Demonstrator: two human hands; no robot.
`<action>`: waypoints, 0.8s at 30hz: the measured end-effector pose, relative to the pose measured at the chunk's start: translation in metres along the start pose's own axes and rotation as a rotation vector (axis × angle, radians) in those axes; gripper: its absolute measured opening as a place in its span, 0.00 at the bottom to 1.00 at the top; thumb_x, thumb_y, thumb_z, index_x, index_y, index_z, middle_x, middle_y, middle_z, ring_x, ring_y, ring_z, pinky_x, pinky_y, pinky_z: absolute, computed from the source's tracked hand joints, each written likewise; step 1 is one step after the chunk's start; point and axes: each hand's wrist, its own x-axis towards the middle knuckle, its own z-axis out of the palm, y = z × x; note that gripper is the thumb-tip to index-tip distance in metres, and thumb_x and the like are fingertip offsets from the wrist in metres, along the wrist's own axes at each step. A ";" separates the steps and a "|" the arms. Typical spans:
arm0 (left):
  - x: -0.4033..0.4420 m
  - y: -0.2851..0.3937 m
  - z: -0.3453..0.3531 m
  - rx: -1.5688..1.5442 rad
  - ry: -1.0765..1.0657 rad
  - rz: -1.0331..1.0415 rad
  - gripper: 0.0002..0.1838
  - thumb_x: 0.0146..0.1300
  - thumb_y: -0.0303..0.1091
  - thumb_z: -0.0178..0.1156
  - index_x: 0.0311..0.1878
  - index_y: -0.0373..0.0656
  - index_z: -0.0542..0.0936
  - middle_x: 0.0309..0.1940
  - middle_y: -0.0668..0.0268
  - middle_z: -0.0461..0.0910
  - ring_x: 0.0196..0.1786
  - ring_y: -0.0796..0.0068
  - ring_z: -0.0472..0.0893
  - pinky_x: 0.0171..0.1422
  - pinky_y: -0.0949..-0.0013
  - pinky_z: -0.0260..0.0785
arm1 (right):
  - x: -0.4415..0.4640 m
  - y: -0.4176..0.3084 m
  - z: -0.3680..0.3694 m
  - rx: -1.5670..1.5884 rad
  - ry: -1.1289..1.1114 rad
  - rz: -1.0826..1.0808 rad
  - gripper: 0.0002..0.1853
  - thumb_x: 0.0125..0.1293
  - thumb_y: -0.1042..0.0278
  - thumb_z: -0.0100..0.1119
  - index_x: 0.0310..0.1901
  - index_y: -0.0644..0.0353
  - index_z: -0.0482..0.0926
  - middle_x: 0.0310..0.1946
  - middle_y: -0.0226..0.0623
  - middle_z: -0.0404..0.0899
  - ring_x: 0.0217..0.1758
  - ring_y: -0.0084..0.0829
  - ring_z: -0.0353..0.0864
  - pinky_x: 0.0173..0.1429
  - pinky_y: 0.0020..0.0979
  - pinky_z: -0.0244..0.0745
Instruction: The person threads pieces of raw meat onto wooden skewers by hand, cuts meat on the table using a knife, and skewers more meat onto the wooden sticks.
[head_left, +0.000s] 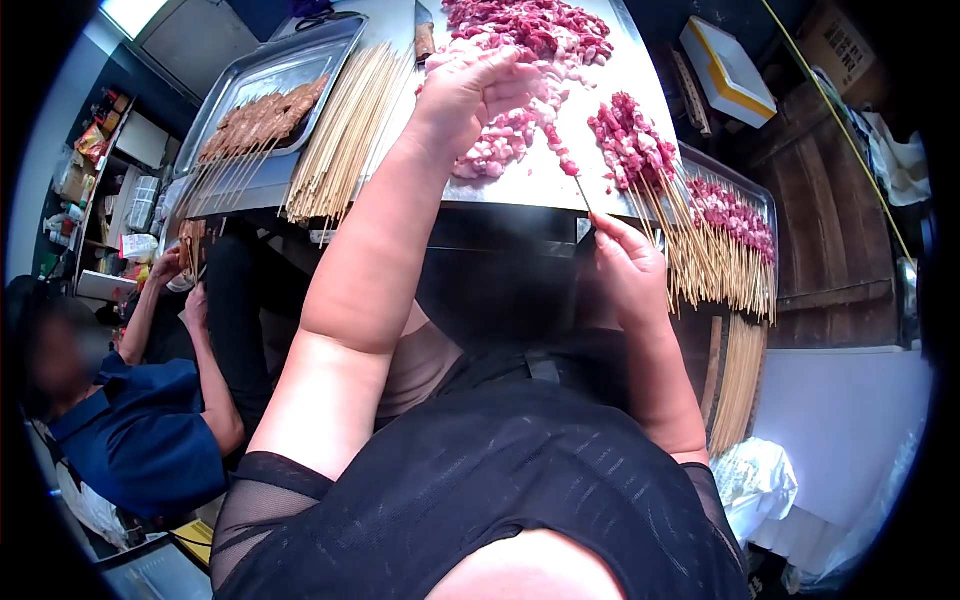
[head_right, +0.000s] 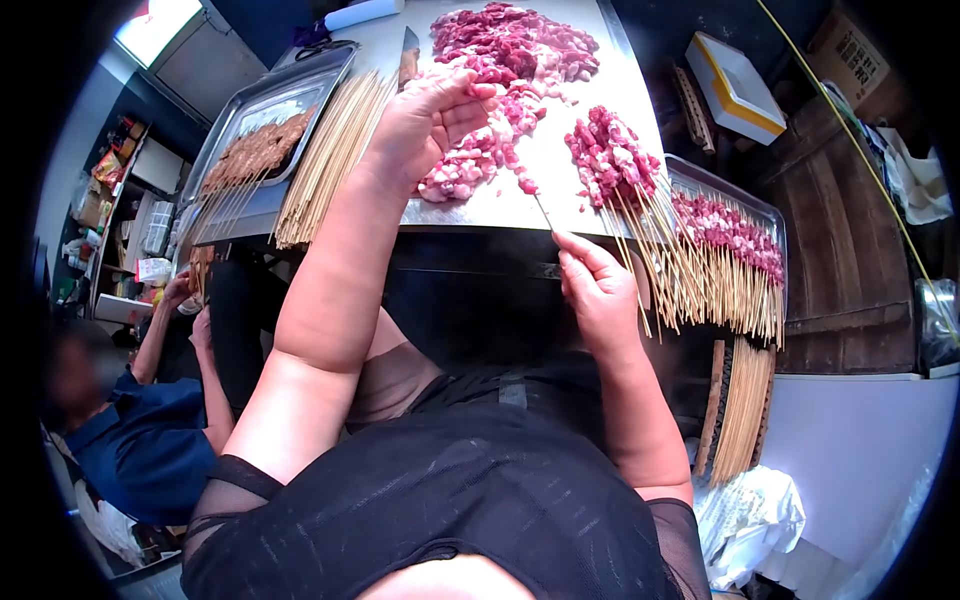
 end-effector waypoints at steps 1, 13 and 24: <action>0.002 -0.004 -0.002 0.061 -0.011 0.059 0.12 0.69 0.34 0.47 0.46 0.34 0.74 0.41 0.50 0.80 0.44 0.62 0.82 0.49 0.65 0.78 | -0.001 -0.001 0.000 -0.008 -0.002 -0.011 0.13 0.66 0.76 0.52 0.52 0.64 0.77 0.25 0.20 0.70 0.24 0.10 0.64 0.27 0.13 0.59; -0.002 -0.001 0.003 0.132 -0.026 0.080 0.12 0.67 0.34 0.53 0.46 0.36 0.76 0.39 0.55 0.81 0.42 0.67 0.83 0.47 0.69 0.79 | -0.006 -0.016 -0.001 -0.243 0.024 -0.137 0.13 0.65 0.76 0.54 0.50 0.63 0.78 0.25 0.21 0.73 0.23 0.11 0.65 0.28 0.14 0.63; -0.008 -0.008 0.017 -0.037 0.073 0.015 0.11 0.70 0.32 0.46 0.47 0.36 0.73 0.44 0.52 0.80 0.46 0.64 0.82 0.46 0.67 0.78 | 0.002 0.009 0.012 -0.139 0.088 -0.160 0.13 0.65 0.76 0.55 0.50 0.63 0.78 0.26 0.21 0.73 0.25 0.11 0.65 0.29 0.14 0.62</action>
